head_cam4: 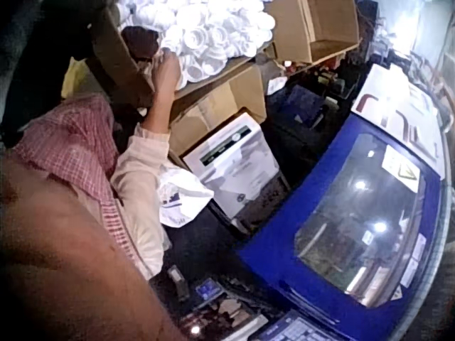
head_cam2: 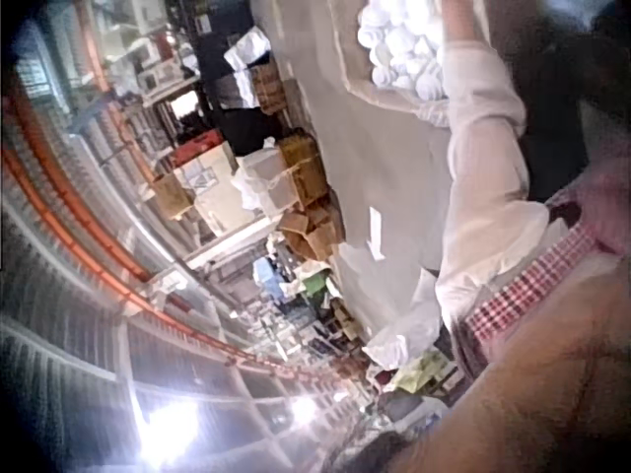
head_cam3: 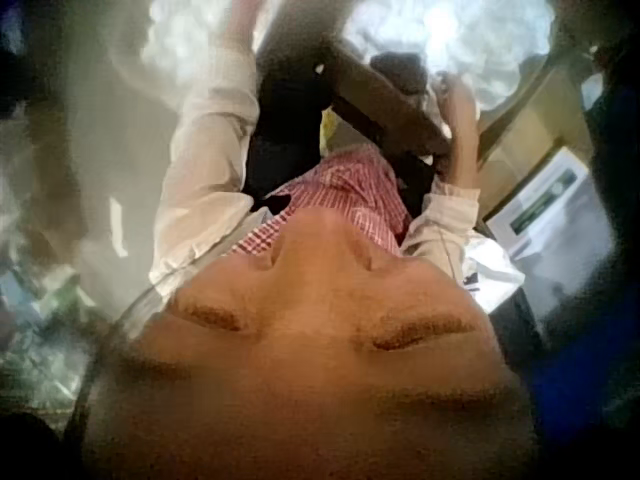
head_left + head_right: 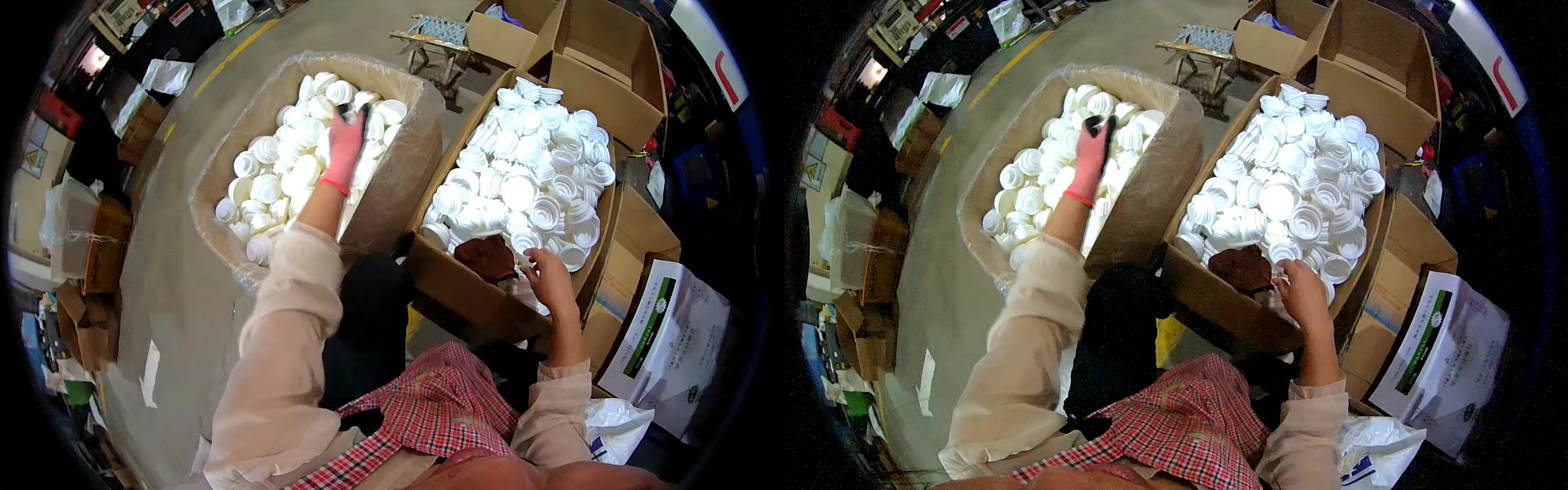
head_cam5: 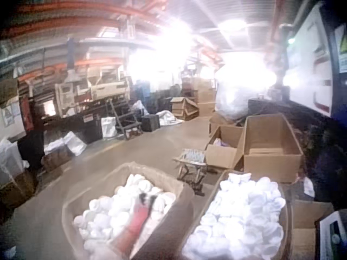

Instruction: The person is assembling white plastic caps by picking them up from a large container and placing them into a cardboard box. They use both hands to handle the caps, ensuring they are properly aligned and stacked.

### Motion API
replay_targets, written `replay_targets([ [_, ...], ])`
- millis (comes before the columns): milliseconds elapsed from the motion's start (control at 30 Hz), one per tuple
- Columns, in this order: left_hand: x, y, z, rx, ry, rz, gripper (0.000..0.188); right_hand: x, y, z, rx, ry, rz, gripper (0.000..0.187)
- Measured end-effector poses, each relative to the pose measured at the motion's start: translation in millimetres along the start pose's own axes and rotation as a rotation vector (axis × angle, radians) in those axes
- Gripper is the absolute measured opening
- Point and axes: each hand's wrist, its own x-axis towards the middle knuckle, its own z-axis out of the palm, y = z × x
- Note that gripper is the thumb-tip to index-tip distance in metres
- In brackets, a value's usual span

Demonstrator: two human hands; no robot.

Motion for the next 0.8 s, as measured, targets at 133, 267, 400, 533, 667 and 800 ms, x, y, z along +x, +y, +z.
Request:
replay_targets([
  [133,70,-101,-23,0.476,-0.035,-0.418,0.091,3,3,5,0.012,-0.022,-0.024,0.028],
  [267,79,-136,-6,0.555,-0.101,-0.503,0.092,9,2,9,0.006,-0.08,0.02,0.029],
  [400,67,-155,-5,0.303,0.056,-0.337,0.082,12,6,14,-0.049,-0.035,-0.009,0.029],
  [533,33,-50,-21,-0.586,-0.312,-0.592,0.043,10,-5,11,0.044,0.128,-0.127,0.025],
  [667,-26,7,-21,-0.858,-0.559,-0.208,0.041,17,-33,12,0.266,0.273,-0.301,0.038],
  [800,-114,125,-7,-1.186,-0.893,-0.763,0.039,12,-70,-3,0.591,0.341,-0.391,0.084],
])
